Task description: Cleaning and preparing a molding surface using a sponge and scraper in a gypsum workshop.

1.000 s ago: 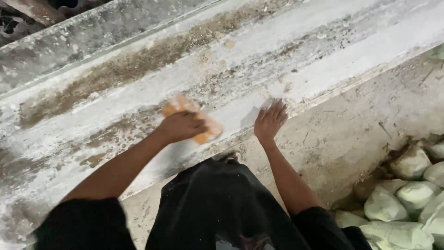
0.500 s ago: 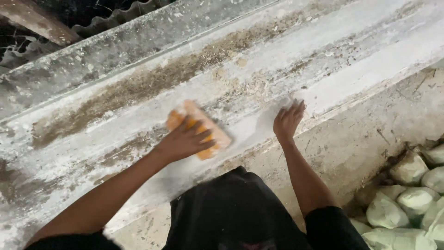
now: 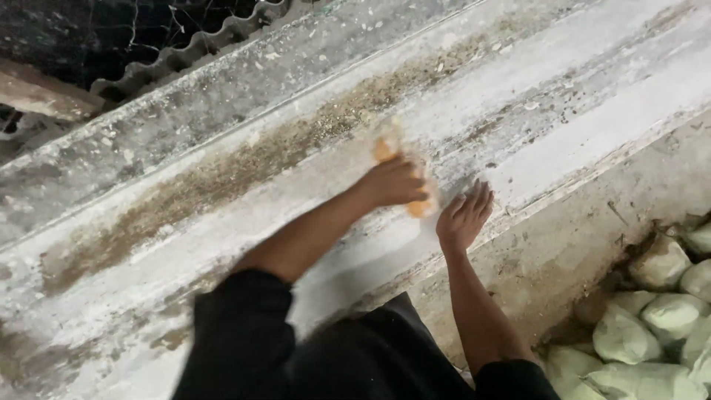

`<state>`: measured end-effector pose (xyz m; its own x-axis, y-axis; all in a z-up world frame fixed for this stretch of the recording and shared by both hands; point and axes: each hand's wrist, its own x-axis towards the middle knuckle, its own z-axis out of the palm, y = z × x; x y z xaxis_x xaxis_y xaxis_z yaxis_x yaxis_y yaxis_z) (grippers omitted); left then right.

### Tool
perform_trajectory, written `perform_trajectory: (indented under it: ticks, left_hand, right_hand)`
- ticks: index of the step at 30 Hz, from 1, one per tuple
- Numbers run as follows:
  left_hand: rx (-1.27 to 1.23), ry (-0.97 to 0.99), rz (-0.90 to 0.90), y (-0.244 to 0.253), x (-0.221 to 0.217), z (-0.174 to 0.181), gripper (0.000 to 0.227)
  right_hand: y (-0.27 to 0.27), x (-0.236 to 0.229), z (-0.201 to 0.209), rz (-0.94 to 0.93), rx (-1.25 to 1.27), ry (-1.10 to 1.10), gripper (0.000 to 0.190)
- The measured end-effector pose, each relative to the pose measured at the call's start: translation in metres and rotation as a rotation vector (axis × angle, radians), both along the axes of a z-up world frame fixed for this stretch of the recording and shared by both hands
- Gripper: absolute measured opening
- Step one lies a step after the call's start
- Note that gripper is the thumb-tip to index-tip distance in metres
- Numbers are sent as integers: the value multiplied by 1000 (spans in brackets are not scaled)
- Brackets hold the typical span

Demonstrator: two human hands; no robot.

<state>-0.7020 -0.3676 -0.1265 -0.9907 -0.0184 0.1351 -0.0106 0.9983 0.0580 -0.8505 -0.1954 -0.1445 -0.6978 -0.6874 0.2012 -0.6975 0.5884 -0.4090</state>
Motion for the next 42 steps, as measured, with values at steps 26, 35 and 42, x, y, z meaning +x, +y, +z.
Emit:
perform_trajectory:
  ticks: [26,35,42]
  left_hand:
    - [909,829,1406,-26,238,-15,36]
    - [866,625,1238,-120,-171,5,62]
    - [951,613,1344,-17,-21,77,43]
  right_hand:
    - [-19,-13,12,673,31,34,53]
    - [-24,-95,-14,918,-117,-252,64]
    - [-79,-287,-8,779,-143,-253,58]
